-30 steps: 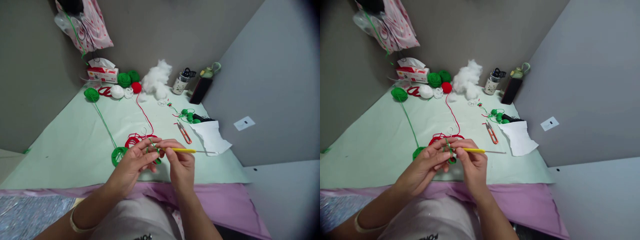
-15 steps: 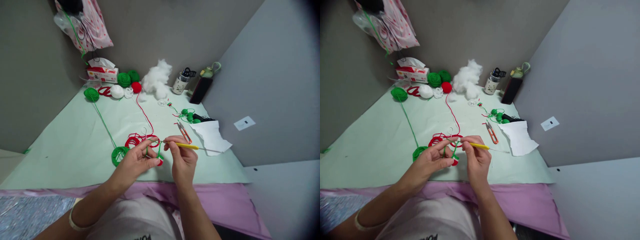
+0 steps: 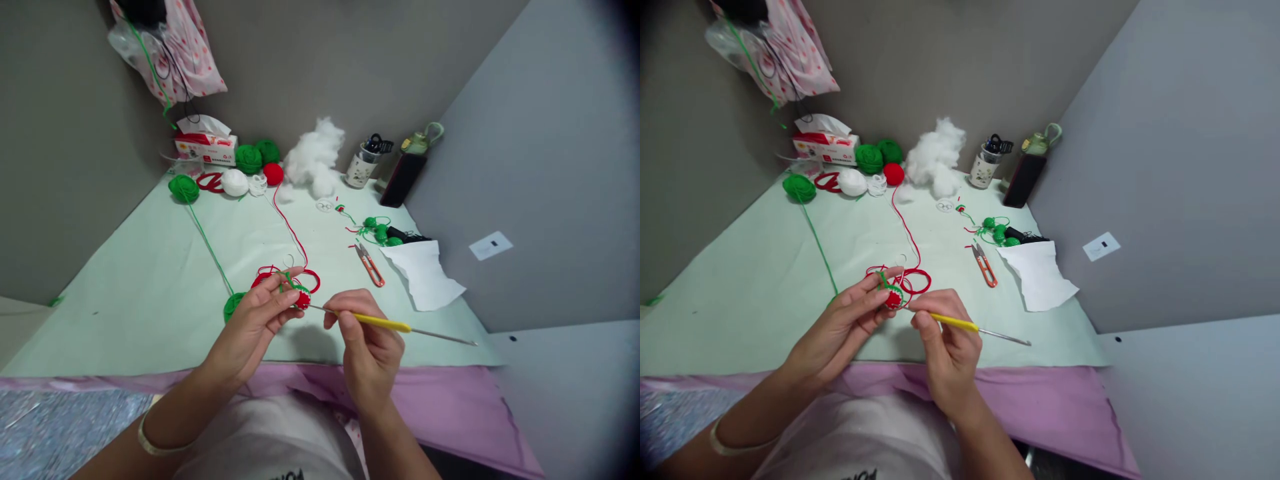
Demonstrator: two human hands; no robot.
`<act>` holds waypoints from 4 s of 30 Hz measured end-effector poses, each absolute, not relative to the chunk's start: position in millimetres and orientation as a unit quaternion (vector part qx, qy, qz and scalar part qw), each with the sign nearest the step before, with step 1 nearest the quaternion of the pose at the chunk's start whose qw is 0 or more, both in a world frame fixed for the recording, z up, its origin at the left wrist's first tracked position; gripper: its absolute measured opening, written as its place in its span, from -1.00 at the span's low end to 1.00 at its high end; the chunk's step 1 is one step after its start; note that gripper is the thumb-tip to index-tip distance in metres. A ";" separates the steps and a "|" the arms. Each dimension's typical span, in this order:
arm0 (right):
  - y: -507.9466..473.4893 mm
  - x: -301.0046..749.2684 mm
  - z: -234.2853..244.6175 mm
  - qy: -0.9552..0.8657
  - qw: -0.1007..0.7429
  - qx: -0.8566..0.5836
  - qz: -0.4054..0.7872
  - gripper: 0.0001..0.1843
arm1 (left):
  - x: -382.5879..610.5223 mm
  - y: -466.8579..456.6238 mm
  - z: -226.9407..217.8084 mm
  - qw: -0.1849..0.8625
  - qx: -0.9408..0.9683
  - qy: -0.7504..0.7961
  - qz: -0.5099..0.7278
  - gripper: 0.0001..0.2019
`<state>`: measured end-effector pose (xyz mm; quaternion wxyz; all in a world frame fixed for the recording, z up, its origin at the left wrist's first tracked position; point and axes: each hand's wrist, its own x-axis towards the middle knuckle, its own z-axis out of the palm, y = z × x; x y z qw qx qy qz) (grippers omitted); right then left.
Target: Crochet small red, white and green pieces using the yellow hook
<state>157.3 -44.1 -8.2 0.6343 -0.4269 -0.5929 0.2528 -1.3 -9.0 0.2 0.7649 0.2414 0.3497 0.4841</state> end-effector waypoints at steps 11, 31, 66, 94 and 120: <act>-46.6 161.0 -9.1 -0.665 0.594 -0.418 0.174 -0.70 | 0.8 -11.6 5.5 0.735 0.276 0.370 0.497 -0.62; -47.9 149.3 -22.5 -0.590 0.638 -0.426 0.251 -0.70 | 0.8 -15.3 0.8 0.589 0.371 0.418 0.583 -0.71; -36.8 161.6 -17.6 -0.489 0.677 -0.332 0.439 -0.90 | -6.9 -17.6 7.2 0.662 0.381 0.383 0.520 -0.68; -40.2 164.8 -17.9 -0.512 0.656 -0.325 0.450 -0.86 | -10.1 -23.3 14.6 0.594 0.494 0.429 0.468 -0.70; -43.1 163.8 -15.5 -0.491 0.672 -0.363 0.419 -0.91 | -9.7 -25.3 10.8 0.603 0.487 0.446 0.449 -0.61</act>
